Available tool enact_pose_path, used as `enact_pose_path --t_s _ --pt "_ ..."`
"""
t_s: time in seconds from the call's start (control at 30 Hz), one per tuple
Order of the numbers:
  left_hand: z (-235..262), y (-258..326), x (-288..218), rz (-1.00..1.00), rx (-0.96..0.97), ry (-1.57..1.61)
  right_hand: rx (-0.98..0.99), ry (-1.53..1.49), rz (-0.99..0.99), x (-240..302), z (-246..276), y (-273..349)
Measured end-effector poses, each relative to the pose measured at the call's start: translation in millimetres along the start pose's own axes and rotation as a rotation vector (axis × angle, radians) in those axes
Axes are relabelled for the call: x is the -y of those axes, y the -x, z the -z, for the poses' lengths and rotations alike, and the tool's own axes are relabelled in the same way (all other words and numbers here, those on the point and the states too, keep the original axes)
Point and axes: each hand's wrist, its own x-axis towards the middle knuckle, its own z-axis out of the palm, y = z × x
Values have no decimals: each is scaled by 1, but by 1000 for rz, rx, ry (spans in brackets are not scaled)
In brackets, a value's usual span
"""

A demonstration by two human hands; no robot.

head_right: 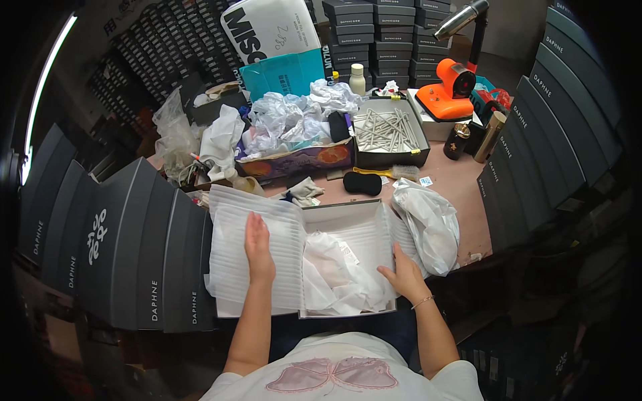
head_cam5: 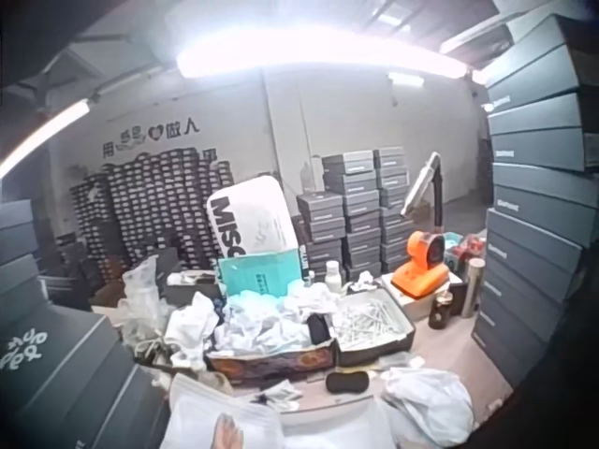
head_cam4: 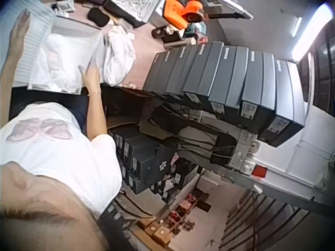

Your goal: Packing and preparing high-heeled shoes into a box with protective tissue and foam inserts.

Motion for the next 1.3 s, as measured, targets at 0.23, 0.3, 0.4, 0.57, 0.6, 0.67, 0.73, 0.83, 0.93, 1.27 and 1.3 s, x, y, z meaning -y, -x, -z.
enact_pose_path --t_s 0.23,0.3,0.4,0.57,0.6,0.67,0.73,0.83,0.93,1.27,1.3 --pt "12 30 46 320 337 -492 199 -268 -70 -38 7 -20" --pt "7 21 66 465 411 -30 206 -358 -117 -40 24 -19" --pt "-37 25 68 463 295 264 176 -548 -204 -33 50 -10" --pt "-44 15 127 558 284 256 88 -365 -114 -25 61 -12" --pt "-37 12 147 419 208 48 145 -241 -128 -24 55 -17" --pt "-22 11 154 178 96 -251 144 -18 -53 -38 28 -26" --pt "-17 23 102 36 -4 -275 38 93 -5 -69 -3 -30" --pt "18 40 39 20 48 -91 -398 555 520 37 1 -33" --pt "21 68 3 67 113 -56 311 301 327 64 -10 -24" --pt "8 86 -13 170 290 238 394 63 537 109 17 -34" --pt "0 78 -19 262 317 396 397 156 643 129 31 -32"
